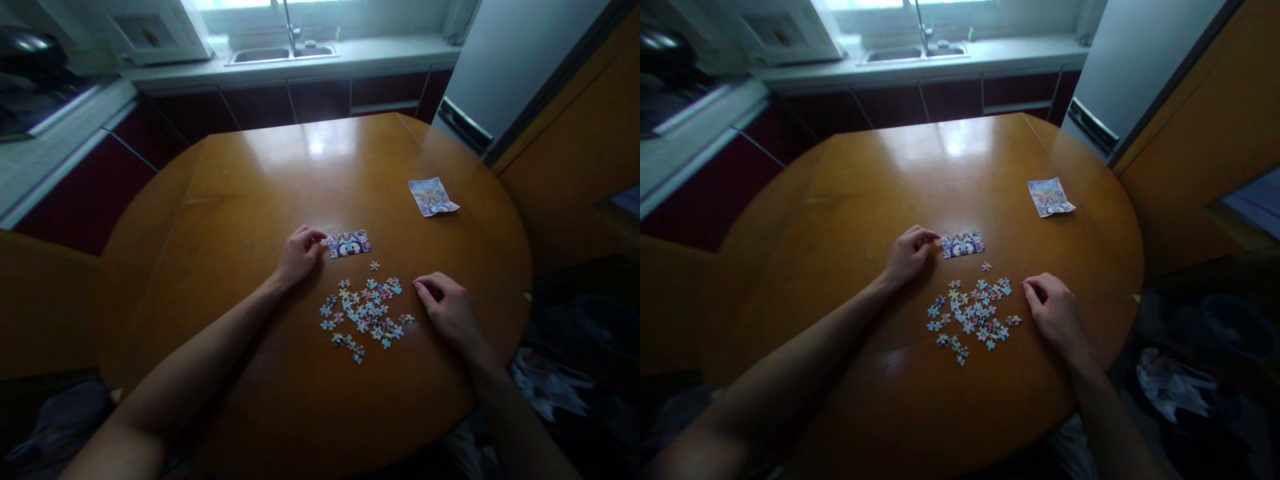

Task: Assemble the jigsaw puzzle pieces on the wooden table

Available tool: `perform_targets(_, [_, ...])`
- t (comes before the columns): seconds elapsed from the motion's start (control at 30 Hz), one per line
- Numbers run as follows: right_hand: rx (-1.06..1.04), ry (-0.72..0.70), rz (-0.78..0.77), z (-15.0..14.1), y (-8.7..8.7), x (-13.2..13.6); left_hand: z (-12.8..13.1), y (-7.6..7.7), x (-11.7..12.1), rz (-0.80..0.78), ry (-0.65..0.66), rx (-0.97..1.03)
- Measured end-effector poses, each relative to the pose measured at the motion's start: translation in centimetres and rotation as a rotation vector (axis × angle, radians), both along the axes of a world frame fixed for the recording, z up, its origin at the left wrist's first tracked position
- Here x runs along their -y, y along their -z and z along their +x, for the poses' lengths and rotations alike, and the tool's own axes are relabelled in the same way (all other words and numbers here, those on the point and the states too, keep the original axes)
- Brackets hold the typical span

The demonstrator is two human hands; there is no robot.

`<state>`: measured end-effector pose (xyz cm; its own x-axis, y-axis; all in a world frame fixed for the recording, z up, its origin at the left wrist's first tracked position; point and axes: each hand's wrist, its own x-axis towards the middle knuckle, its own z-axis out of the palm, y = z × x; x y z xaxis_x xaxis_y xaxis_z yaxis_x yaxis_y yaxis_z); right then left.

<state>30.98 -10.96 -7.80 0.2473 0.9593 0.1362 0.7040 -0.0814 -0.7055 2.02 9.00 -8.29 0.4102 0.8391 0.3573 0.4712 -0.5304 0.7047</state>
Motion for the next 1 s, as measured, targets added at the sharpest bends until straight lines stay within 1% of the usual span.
perform_targets(0.13, [-0.036,-0.007,0.054,-0.5,-0.2,0.8,0.0,0.0,0.0,0.0,0.001,0.003])
perform_targets(0.33, [-0.054,-0.022,0.101,-1.6,-0.7,2.8,0.0,0.1,-0.1,0.007,0.005,-0.002])
perform_targets(0.47, [-0.005,-0.037,0.139,-2.6,-0.9,4.1,-0.1,0.3,-0.1,0.014,0.005,-0.007])
perform_targets(0.63, [0.059,-0.062,0.163,-4.3,-0.6,5.4,-0.1,0.2,-0.1,0.014,0.006,-0.007])
perform_targets(0.83, [0.169,-0.103,0.132,-5.6,-0.2,5.9,0.0,0.0,-0.1,0.015,0.002,-0.014])
perform_targets(1.0, [0.179,-0.161,0.14,-5.8,-0.4,6.1,-0.1,0.2,-0.1,0.013,0.004,-0.014])
